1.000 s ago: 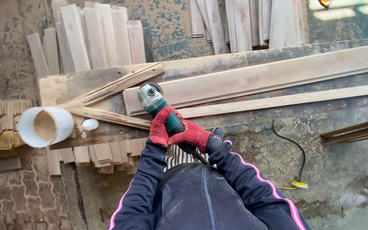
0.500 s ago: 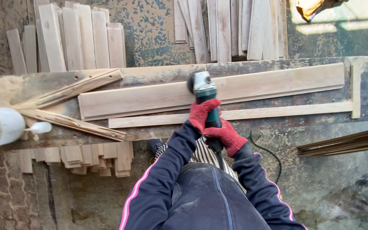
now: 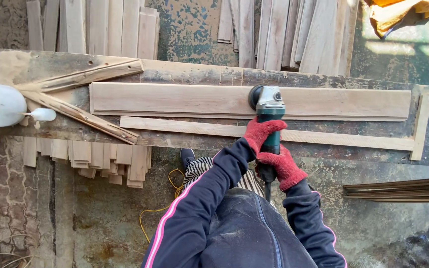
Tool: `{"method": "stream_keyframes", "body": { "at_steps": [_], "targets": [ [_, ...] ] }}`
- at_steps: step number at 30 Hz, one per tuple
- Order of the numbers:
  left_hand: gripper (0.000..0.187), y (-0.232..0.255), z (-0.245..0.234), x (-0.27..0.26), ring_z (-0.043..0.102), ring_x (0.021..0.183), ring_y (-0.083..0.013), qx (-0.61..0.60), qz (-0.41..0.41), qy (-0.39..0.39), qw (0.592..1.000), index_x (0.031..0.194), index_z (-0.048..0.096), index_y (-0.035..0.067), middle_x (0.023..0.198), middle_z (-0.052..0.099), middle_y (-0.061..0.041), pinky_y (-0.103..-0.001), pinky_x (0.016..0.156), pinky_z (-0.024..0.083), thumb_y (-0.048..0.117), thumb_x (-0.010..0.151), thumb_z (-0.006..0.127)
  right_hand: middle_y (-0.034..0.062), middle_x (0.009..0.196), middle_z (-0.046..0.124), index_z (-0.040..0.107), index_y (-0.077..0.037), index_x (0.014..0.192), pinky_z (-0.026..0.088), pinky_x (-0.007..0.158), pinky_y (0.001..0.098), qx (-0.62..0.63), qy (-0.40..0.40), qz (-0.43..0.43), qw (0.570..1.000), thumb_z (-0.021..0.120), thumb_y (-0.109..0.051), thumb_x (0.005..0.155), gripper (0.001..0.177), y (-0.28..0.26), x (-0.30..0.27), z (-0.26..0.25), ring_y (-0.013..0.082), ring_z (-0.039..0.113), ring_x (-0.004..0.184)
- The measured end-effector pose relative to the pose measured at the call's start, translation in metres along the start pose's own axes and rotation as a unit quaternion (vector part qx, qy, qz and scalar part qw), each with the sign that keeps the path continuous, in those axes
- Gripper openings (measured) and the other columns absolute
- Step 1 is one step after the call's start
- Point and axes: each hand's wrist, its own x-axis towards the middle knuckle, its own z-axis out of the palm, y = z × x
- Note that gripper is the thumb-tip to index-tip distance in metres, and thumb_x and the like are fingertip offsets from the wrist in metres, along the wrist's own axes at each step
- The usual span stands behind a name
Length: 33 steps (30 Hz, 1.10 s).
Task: Sanding wooden planks using an angle grinder with a sanding disc attachment on a workbench.
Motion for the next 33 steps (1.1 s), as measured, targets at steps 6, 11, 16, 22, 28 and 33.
{"method": "stream_keyframes", "body": {
  "at_steps": [6,11,16,22,28,33],
  "targets": [
    [0.063,0.019,-0.049,-0.017,0.074,0.065,-0.0330,-0.008,0.006,0.033,0.999,0.110,0.065,0.005,0.073,0.068,-0.017,-0.052,0.056,0.065,0.014,0.058,0.100,0.0178,0.065,0.066,0.069,-0.004,0.088,0.057,0.045,0.0437,-0.004,-0.054,0.020,0.998,0.093,-0.003,0.054,0.042,0.024,0.015,0.038,0.0310,0.068,0.052],
    [0.066,0.003,-0.083,-0.026,0.076,0.071,-0.0388,0.029,-0.014,0.004,0.999,0.114,0.066,0.005,0.082,0.072,-0.020,-0.051,0.062,0.066,0.009,0.059,0.101,0.0248,0.063,0.065,0.069,-0.001,0.088,0.057,0.041,0.0520,0.023,-0.063,0.045,0.997,0.092,-0.001,0.053,0.042,0.038,0.013,0.048,0.0397,0.068,0.050],
    [0.056,-0.021,-0.061,-0.005,0.075,0.067,-0.0401,0.016,-0.034,-0.065,0.997,0.110,0.063,0.003,0.079,0.070,-0.023,-0.048,0.056,0.066,-0.001,0.065,0.094,0.0144,0.072,0.067,0.073,-0.007,0.087,0.059,0.057,0.0393,0.017,0.028,0.004,0.999,0.091,-0.004,0.054,0.037,0.027,-0.001,0.032,0.0244,0.068,0.063],
    [0.057,-0.012,-0.063,-0.015,0.072,0.063,-0.0464,-0.053,-0.026,-0.084,0.995,0.104,0.063,-0.006,0.071,0.066,-0.030,-0.056,0.053,0.063,-0.004,0.057,0.095,0.0135,0.073,0.068,0.074,-0.007,0.086,0.059,0.054,0.0394,0.011,0.018,0.012,1.000,0.089,-0.006,0.057,0.033,0.012,-0.019,0.054,0.0242,0.068,0.061],
    [0.054,0.020,-0.112,-0.022,0.076,0.071,-0.0382,-0.017,-0.036,0.007,0.999,0.108,0.065,0.002,0.078,0.070,-0.022,-0.052,0.065,0.063,0.000,0.063,0.096,0.0261,0.067,0.067,0.069,0.003,0.089,0.058,0.043,0.0517,0.003,-0.057,0.052,0.997,0.091,-0.002,0.057,0.040,0.022,-0.001,0.082,0.0398,0.069,0.051],
    [0.053,0.015,-0.083,-0.025,0.075,0.067,-0.0385,-0.017,-0.053,-0.007,0.998,0.109,0.065,0.004,0.077,0.070,-0.021,-0.052,0.060,0.065,0.002,0.064,0.095,0.0229,0.069,0.067,0.070,0.001,0.091,0.058,0.045,0.0509,0.012,-0.033,0.028,0.999,0.090,-0.001,0.057,0.040,0.028,0.001,0.065,0.0367,0.070,0.056]
  ]
}}
